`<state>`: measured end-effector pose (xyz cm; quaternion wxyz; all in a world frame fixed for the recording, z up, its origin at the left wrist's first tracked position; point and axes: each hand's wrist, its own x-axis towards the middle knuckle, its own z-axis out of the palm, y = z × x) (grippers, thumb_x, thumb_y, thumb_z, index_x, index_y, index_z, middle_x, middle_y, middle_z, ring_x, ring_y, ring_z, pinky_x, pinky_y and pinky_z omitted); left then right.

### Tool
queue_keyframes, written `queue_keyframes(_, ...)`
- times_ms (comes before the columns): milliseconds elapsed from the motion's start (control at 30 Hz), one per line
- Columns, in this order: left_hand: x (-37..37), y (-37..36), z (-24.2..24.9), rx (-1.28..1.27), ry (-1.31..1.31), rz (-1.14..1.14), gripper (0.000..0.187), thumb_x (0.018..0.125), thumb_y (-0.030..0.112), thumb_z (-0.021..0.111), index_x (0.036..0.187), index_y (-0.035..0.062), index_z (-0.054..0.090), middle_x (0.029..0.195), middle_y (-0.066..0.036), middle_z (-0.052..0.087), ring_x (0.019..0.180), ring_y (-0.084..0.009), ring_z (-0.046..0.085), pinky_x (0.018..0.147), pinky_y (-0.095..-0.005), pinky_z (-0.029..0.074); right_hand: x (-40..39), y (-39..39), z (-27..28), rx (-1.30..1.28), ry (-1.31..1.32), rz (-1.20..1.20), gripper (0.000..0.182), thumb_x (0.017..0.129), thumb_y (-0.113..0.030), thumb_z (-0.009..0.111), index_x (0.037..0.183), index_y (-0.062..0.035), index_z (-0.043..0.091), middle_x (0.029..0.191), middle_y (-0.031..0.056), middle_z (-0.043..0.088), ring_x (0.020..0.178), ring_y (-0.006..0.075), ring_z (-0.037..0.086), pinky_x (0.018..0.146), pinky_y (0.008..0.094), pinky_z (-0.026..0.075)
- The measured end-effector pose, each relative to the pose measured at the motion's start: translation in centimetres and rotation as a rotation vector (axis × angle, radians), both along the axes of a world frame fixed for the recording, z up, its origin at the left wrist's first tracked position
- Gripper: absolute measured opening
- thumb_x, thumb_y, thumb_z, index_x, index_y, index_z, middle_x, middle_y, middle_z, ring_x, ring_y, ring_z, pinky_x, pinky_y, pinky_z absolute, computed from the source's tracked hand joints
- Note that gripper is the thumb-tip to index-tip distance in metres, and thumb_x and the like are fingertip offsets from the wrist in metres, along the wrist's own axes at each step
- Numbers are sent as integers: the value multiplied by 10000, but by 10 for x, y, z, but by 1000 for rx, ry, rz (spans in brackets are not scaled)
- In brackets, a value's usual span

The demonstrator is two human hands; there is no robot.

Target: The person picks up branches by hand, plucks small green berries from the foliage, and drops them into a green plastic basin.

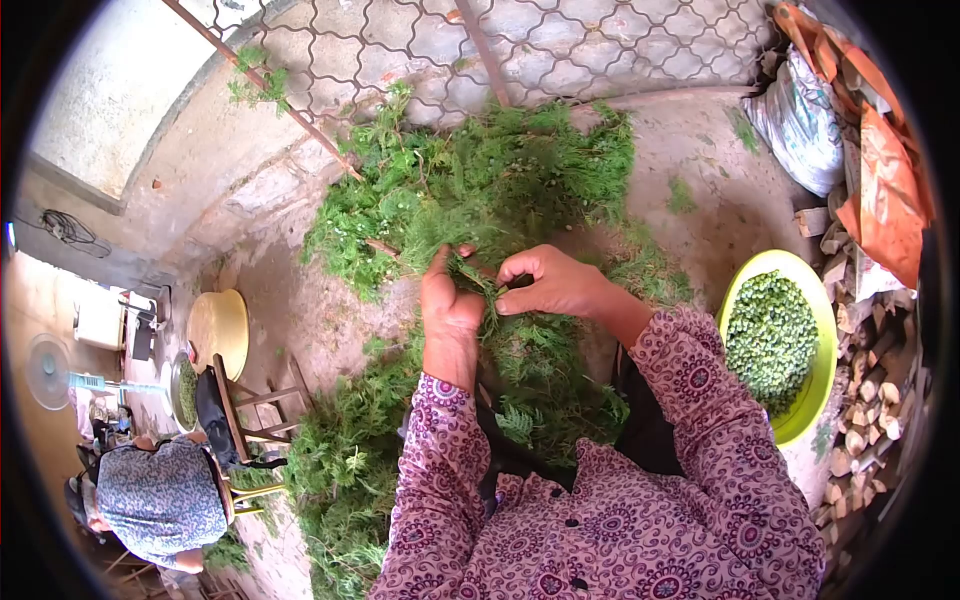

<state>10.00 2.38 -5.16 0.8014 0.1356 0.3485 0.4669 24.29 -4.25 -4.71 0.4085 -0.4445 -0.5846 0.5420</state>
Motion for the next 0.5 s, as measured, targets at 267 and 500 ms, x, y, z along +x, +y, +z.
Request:
queue_keyframes(267, -15, 7, -8, -18, -202, -183, 149, 890, 216, 381, 780, 130, 432, 693, 16, 468, 610, -124, 395, 549, -264, 328, -3, -9, 7, -5, -181, -46, 297, 705, -289, 619, 731, 6, 594, 519, 1, 444, 534, 55, 400, 488, 244, 352)
queue_keyframes(500, -28, 22, -10, 5, -195, -91, 146, 898, 212, 356, 790, 131, 412, 672, 3, 458, 533, -133, 392, 475, -267, 332, 12, -32, 35, -248, 81, 96, 179, 739, -167, 553, 769, 3, 600, 582, 15, 532, 521, 65, 488, 440, 200, 366)
